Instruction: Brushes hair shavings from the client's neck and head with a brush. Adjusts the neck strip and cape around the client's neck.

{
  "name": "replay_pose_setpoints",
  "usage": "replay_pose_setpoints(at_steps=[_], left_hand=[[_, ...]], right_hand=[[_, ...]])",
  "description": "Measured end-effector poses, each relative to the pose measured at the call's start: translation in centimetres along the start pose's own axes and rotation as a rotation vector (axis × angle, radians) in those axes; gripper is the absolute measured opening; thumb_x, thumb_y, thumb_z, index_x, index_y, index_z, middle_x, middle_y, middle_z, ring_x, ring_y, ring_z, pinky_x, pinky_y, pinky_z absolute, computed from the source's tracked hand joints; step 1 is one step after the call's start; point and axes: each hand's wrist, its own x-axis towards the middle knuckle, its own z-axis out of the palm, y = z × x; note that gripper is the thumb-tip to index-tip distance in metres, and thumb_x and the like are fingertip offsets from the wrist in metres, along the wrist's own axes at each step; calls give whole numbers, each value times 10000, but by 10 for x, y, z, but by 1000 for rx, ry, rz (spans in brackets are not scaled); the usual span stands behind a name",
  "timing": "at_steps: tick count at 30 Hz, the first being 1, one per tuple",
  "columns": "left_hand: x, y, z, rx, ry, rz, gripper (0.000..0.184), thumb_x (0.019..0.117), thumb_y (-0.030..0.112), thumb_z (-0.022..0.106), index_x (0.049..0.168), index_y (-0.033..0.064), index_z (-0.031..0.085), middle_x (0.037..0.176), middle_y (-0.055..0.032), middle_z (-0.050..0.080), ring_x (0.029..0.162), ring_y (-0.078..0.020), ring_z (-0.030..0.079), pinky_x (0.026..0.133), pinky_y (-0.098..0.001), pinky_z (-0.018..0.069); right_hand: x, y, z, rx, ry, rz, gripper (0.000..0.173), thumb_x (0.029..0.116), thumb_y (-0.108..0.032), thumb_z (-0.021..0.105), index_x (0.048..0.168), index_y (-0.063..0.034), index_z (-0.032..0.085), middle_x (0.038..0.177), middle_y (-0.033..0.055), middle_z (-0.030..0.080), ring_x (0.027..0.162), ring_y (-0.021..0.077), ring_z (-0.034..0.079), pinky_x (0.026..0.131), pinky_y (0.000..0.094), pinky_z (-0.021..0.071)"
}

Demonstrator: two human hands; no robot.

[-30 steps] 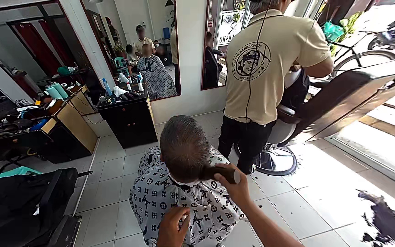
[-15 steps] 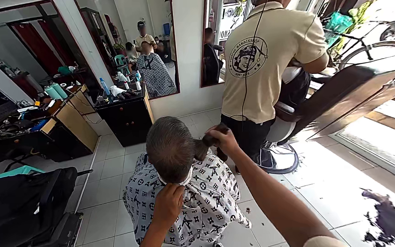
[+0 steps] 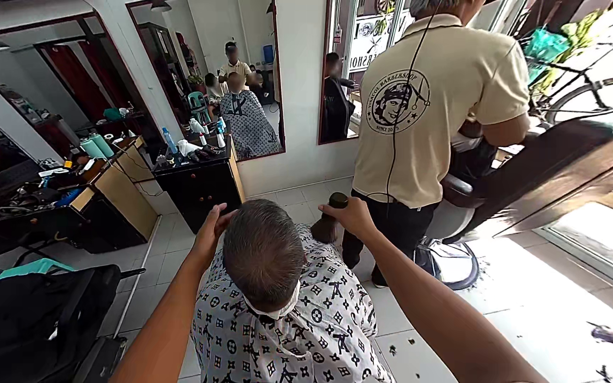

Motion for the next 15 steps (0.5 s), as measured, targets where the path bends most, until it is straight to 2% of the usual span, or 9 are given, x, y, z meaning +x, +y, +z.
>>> replay_pose_setpoints(at_steps=[2, 4, 5, 8, 9, 10, 12, 13, 15], left_hand=[[23, 22, 13, 92, -139, 9, 668, 1104, 456, 77, 1537, 60, 393, 1336, -160, 641, 1175, -213, 635, 1009, -408, 494], [36, 41, 26, 183, -265, 94, 581, 1109, 404, 181, 1421, 63, 532, 1226, -120, 688, 1096, -192, 655, 966, -408, 518], [38, 50, 32, 230, -327, 145, 509, 1109, 358, 260, 1361, 60, 587, 1197, -91, 704, 1097, -167, 656, 982, -394, 515], [34, 73, 44, 385, -449, 247, 379, 1100, 300, 416, 1260, 76, 676, 1164, -27, 733, 1113, -78, 659, 1026, -341, 505], [30, 77, 47, 447, -471, 269, 375, 1100, 315, 427, 1249, 92, 690, 1153, -5, 732, 1096, -46, 656, 1013, -313, 505], [27, 80, 48, 503, -484, 283, 386, 1098, 339, 430, 1241, 105, 702, 1146, 7, 726, 1078, -25, 646, 993, -291, 500], [24, 80, 49, 571, -498, 292, 403, 1100, 367, 418, 1226, 120, 710, 1129, 9, 713, 1042, -14, 634, 957, -278, 497], [24, 80, 49, 593, -501, 283, 412, 1101, 380, 408, 1222, 130, 712, 1126, 9, 714, 1038, -19, 636, 952, -288, 497], [26, 78, 47, 621, -504, 275, 424, 1100, 401, 396, 1213, 145, 715, 1109, 12, 714, 1030, -32, 640, 939, -306, 500]], right_hand=[[15, -28, 7, -94, -55, -84, 479, 851, -427, 828, 976, 22, 717, 939, 216, 699, 947, 381, 669, 876, 626, 497], [35, -60, 22, -78, -98, -174, 471, 843, -418, 840, 971, 18, 719, 921, 220, 698, 917, 393, 674, 840, 643, 510], [45, -75, 30, 14, -105, -216, 440, 849, -401, 838, 951, 11, 719, 870, 196, 694, 834, 357, 671, 772, 605, 527], [68, -115, 63, 666, -226, -186, 273, 971, -307, 700, 1010, -39, 665, 726, 26, 647, 500, 72, 504, 458, 247, 440], [71, -123, 74, 741, -283, -144, 277, 981, -322, 680, 1010, -49, 647, 705, 21, 629, 476, 64, 482, 433, 232, 419], [74, -126, 82, 604, -310, -134, 310, 962, -348, 703, 976, -41, 655, 696, 31, 618, 498, 92, 501, 460, 273, 435], [80, -127, 88, 249, -338, -115, 417, 871, -397, 803, 939, 4, 714, 801, 128, 677, 695, 225, 629, 668, 478, 528], [79, -125, 88, 265, -333, -103, 414, 873, -403, 803, 942, -5, 713, 794, 118, 670, 677, 210, 616, 649, 454, 525], [69, -119, 87, 573, -312, -85, 328, 951, -405, 706, 924, -87, 632, 639, 3, 557, 458, 60, 441, 426, 228, 387]])
